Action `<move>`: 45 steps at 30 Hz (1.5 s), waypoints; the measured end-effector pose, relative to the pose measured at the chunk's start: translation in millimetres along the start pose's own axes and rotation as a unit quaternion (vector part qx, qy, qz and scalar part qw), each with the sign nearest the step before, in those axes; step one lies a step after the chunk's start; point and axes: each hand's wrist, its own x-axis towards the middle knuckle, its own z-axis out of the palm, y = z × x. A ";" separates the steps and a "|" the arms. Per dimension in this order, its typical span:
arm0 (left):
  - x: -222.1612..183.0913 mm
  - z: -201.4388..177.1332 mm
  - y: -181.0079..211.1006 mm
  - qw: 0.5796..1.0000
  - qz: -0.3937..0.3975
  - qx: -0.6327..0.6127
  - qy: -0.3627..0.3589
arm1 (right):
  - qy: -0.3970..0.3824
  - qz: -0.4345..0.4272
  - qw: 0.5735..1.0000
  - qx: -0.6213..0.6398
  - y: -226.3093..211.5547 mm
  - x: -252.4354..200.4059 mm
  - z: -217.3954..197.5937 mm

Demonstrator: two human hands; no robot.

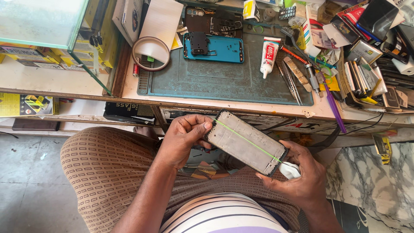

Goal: The person cleans the edges of a smartphone screen with a cloth, then applies adhesive along the perimeter of the screen using a tube. The work is performed on a cluttered workbench with various tools and phone parts visible.

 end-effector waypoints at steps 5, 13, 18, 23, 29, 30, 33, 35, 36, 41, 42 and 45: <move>0.7 -0.7 -4.9 1.000 -0.011 -0.019 -0.002 | -0.008 -0.007 1.000 -0.007 3.0 -1.3 -0.1; 0.3 0.3 -10.1 0.997 -0.012 -0.071 -0.002 | -0.013 0.001 1.000 0.009 1.7 0.9 3.1; -1.2 -0.3 -13.0 0.994 -0.006 -0.108 -0.008 | -0.008 0.010 1.000 -0.005 0.1 3.6 4.5; -0.8 -0.3 -16.6 0.992 -0.002 -0.130 0.002 | -0.005 0.014 1.000 -0.009 0.2 4.9 7.5; -1.2 -1.7 -20.3 0.988 0.001 -0.157 0.000 | -0.005 0.010 1.000 0.002 0.6 4.8 10.8; -0.8 -1.5 -20.6 0.988 0.004 -0.154 0.002 | -0.007 0.014 1.000 -0.002 0.5 4.9 10.7; -1.3 -0.8 -20.2 0.992 0.011 -0.129 0.010 | -0.010 0.013 1.000 -0.006 0.0 5.9 10.1; -2.2 0.1 -18.9 0.995 0.022 -0.093 0.021 | -0.011 0.010 1.000 -0.014 -0.3 6.3 9.5; -3.0 0.8 -17.8 0.997 0.031 -0.068 0.028 | -0.011 0.010 1.000 -0.021 -0.1 6.7 9.0; -5.6 5.8 -9.5 0.997 0.043 0.027 0.054 | -0.007 -0.006 0.999 -0.038 2.0 7.1 6.1; -5.9 6.2 -7.2 0.997 0.039 0.041 0.057 | -0.009 -0.005 0.999 -0.046 2.8 7.7 6.1; -6.8 6.3 -2.1 0.997 0.026 0.061 0.050 | -0.008 -0.011 0.998 -0.060 4.4 6.8 6.6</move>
